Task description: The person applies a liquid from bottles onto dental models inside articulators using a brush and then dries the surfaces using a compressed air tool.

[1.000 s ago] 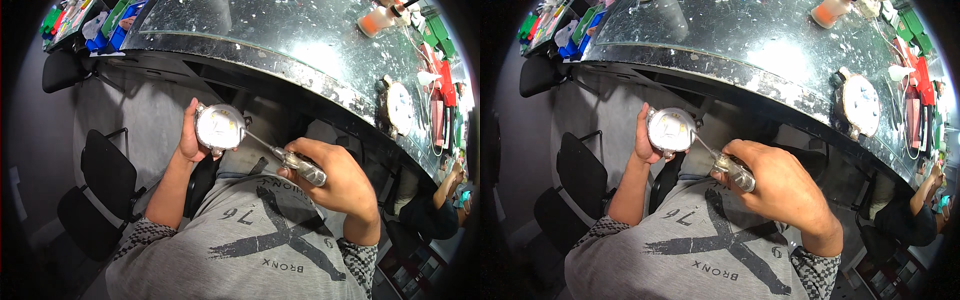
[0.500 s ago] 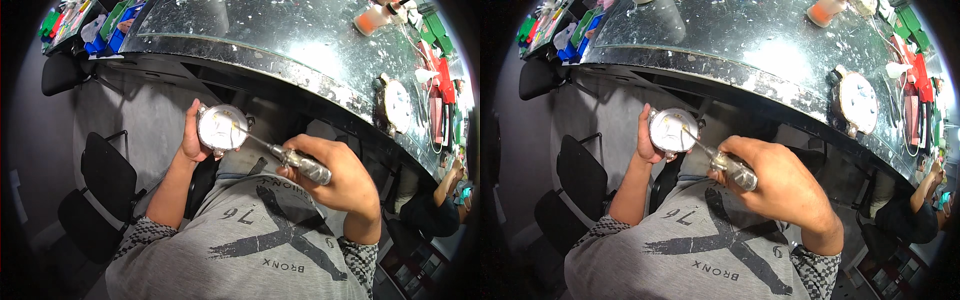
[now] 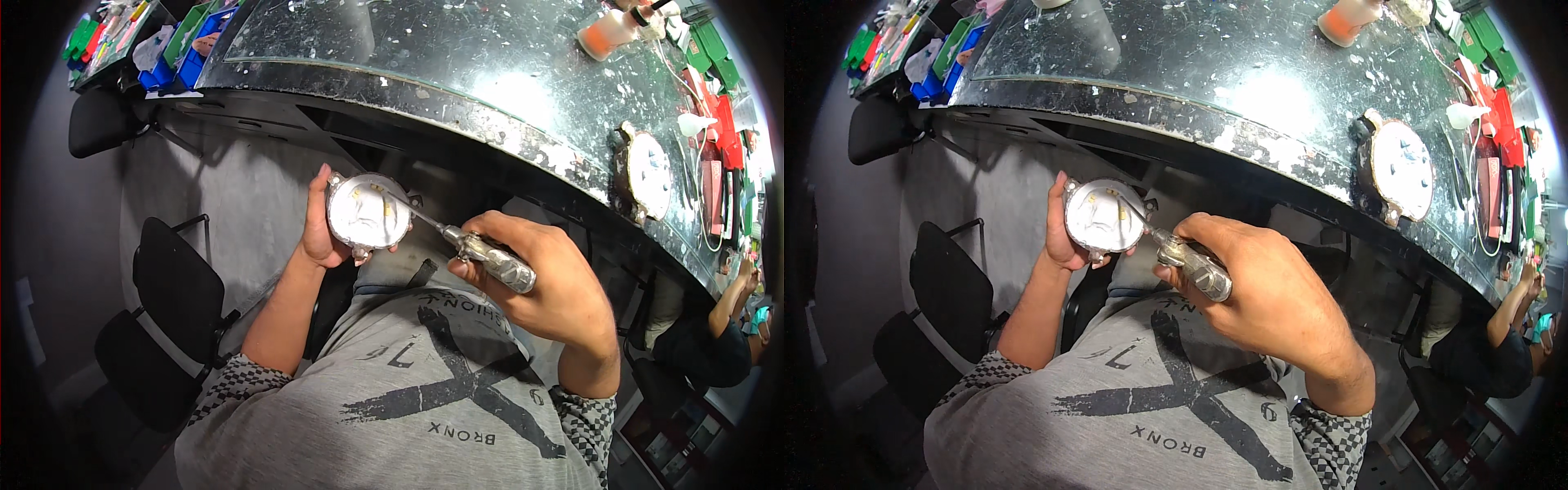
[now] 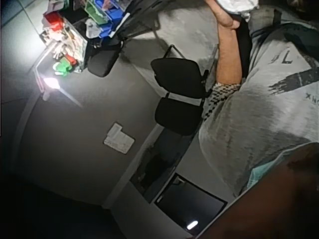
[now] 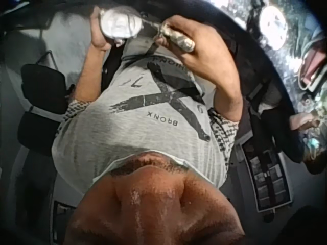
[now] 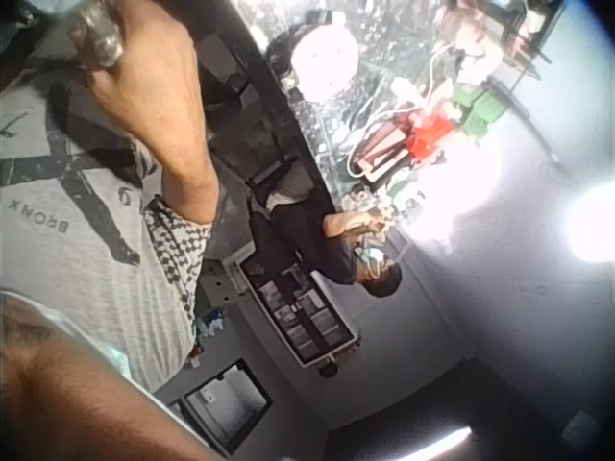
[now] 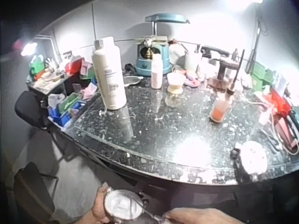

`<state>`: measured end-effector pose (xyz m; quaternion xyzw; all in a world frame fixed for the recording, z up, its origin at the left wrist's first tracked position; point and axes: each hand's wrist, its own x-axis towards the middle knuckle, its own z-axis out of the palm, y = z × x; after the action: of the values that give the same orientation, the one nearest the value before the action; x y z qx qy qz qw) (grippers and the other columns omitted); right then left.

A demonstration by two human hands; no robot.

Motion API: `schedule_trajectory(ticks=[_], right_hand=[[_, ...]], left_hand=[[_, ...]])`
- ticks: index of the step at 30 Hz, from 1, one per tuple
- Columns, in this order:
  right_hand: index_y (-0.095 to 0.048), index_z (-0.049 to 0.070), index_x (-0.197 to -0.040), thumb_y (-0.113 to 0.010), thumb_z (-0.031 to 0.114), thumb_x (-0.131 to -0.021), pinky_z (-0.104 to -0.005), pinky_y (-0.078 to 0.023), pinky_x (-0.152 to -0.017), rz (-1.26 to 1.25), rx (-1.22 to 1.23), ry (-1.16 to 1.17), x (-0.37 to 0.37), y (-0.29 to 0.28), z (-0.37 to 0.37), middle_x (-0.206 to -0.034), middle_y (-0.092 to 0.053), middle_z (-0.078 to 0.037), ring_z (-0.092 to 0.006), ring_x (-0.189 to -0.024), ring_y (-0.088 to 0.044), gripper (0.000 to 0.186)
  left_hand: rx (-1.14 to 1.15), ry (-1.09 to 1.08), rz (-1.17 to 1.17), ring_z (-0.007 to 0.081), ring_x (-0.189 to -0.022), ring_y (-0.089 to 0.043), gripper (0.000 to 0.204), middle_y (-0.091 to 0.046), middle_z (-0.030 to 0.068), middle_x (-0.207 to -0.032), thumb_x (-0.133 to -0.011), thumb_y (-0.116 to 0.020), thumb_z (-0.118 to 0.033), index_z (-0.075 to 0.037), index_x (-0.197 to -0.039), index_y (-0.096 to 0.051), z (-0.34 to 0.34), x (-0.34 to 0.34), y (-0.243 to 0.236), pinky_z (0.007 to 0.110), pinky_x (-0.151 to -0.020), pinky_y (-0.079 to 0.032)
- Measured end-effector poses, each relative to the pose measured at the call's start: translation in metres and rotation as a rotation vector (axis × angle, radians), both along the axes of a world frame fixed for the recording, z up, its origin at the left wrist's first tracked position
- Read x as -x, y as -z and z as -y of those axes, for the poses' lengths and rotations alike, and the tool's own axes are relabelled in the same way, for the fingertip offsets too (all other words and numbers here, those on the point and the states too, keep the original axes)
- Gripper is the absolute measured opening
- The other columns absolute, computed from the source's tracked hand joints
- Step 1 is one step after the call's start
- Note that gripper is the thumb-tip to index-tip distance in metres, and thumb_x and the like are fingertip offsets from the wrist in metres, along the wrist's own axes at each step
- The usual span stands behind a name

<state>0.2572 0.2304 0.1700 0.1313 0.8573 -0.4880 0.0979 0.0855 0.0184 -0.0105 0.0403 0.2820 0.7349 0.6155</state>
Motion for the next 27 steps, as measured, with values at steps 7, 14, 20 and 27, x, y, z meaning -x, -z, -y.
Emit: schedule_trajectory(ticks=[7, 14, 20, 27], right_hand=[[-0.065, -0.001, -0.1, -0.075, 0.028, -0.093, -0.046, -0.051, -0.069, -0.019, -0.011, -0.107, -0.008, 0.005, -0.004, -0.087, -0.069, -0.022, -0.0423, -0.08, -0.069, 0.032], [-0.068, 0.002, -0.105, -0.081, 0.022, -0.089, -0.04, -0.053, -0.068, -0.002, -0.071, -0.017, -0.004, 0.005, 0.002, -0.086, -0.069, -0.018, -0.0349, -0.075, -0.07, 0.029], [-0.068, 0.002, -0.106, -0.081, 0.021, -0.089, -0.0391, -0.052, -0.069, 0.013, -0.065, 0.009, -0.002, 0.007, 0.005, -0.087, -0.069, -0.017, -0.0338, -0.076, -0.069, 0.029], [-0.068, 0.002, -0.107, -0.081, 0.018, -0.088, -0.0383, -0.053, -0.069, -0.038, -0.059, 0.025, -0.002, 0.009, 0.009, -0.087, -0.069, -0.016, -0.0324, -0.077, -0.07, 0.027]], left_hand=[[0.139, -0.093, -0.066, 0.0409, -0.074, -0.074, 0.106, -0.069, 0.0322, -0.111, -0.089, -0.027, -0.088, 0.003, -0.132, -0.059, -0.003, -0.005, 0.006, 0.034, -0.035, -0.054], [0.063, -0.003, -0.05, 0.0359, -0.075, -0.075, 0.107, -0.071, 0.0305, -0.11, -0.089, -0.026, -0.088, 0.003, -0.135, -0.057, -0.003, -0.002, -0.002, 0.031, -0.039, -0.057], [0.102, -0.028, -0.022, 0.0394, -0.071, -0.074, 0.107, -0.071, 0.0282, -0.105, -0.09, -0.027, -0.087, 0.006, -0.134, -0.056, -0.003, -0.007, -0.003, 0.032, -0.032, -0.054], [0.056, 0.013, -0.006, 0.0345, -0.075, -0.076, 0.108, -0.071, 0.0315, -0.109, -0.089, -0.024, -0.088, 0.005, -0.135, -0.057, -0.004, -0.006, -0.004, 0.03, -0.039, -0.057]])
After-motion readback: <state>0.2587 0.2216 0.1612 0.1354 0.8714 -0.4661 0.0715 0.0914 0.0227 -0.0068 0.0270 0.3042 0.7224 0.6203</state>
